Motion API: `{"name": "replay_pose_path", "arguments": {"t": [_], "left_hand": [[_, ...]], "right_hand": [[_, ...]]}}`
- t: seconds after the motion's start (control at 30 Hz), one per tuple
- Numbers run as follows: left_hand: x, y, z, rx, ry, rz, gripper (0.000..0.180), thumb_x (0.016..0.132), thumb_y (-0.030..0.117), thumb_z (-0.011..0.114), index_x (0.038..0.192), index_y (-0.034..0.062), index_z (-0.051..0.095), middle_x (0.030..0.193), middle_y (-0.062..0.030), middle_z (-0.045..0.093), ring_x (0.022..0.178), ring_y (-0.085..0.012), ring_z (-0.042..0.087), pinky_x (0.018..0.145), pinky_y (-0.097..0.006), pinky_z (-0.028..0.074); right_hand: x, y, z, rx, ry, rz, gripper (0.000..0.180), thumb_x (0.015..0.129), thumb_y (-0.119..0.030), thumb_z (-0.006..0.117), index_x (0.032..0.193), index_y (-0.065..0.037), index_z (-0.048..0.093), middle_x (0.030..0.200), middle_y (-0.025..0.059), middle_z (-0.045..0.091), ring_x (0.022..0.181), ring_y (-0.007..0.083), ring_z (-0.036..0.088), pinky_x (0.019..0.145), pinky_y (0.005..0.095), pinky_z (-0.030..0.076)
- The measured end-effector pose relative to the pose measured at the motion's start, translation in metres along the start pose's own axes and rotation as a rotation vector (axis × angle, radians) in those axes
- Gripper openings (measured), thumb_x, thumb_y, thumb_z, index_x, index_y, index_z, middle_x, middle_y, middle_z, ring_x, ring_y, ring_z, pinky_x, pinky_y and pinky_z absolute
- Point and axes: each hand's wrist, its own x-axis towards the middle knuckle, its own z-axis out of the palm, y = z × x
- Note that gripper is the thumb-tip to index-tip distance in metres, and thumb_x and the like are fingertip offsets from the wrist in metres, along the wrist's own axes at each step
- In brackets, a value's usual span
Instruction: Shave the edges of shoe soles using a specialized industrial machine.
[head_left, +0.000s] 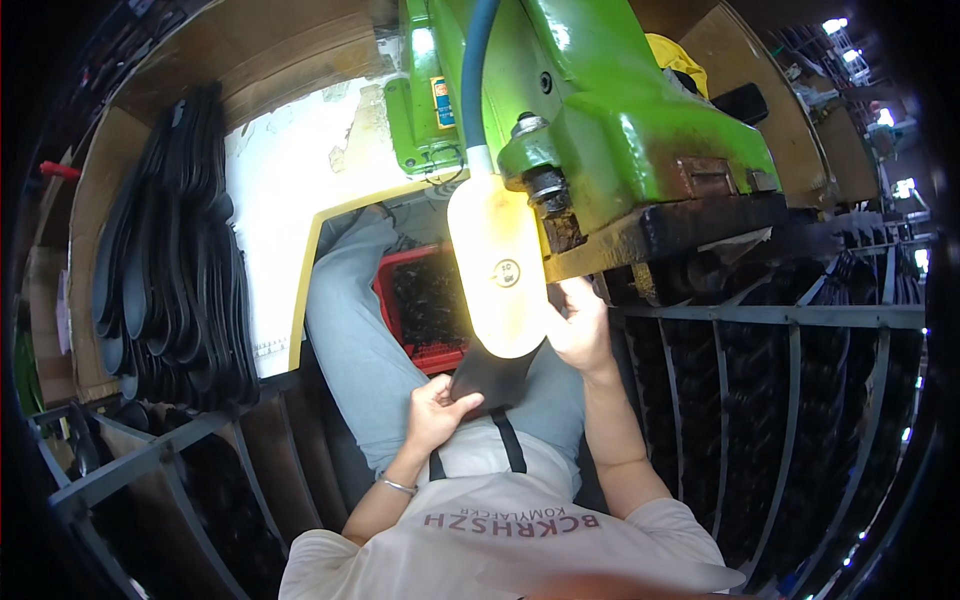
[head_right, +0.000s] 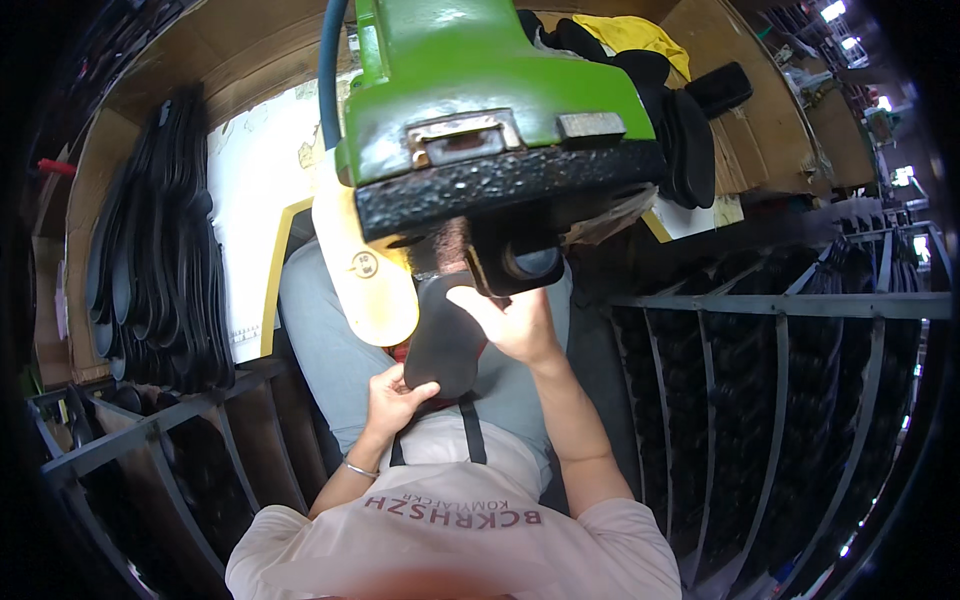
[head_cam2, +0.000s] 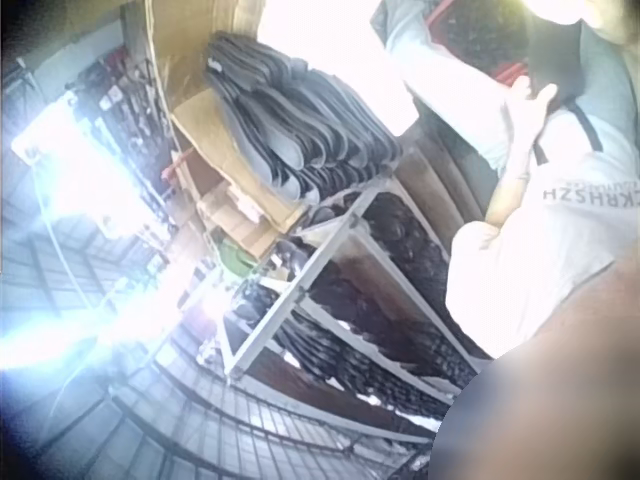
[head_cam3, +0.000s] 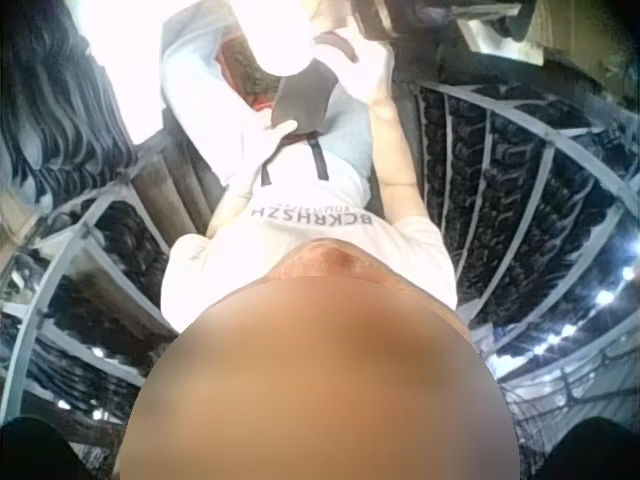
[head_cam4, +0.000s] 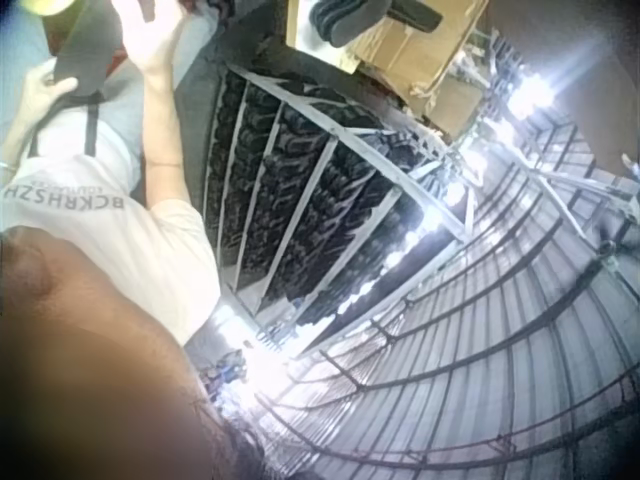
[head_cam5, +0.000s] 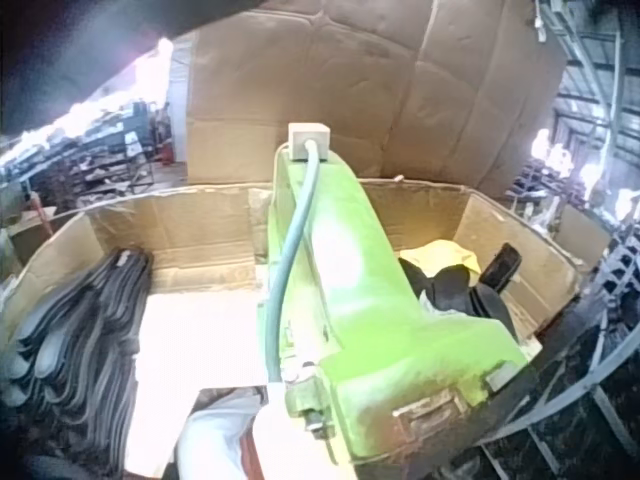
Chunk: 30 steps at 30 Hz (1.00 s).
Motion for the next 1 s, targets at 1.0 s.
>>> {"name": "replay_pose_path", "arguments": {"t": [1.0], "left_hand": [[0.039, 0.136, -0.012, 0.765, 0.151, 0.611, 0.016, 0.071, 0.005, 0.073, 0.080, -0.0021, 0.061, 0.070, -0.0076, 0.065, 0.059, -0.0105, 0.060, 0.057, -0.025, 0.047]], "right_hand": [[-0.010, -0.003, 0.020, 0.339, 0.337, 0.025, 0.017, 0.084, -0.009, 0.064, 0.095, 0.003, 0.059, 0.081, 0.0048, 0.064, 0.068, 0.0077, 0.060, 0.058, 0.0203, 0.049]]}}
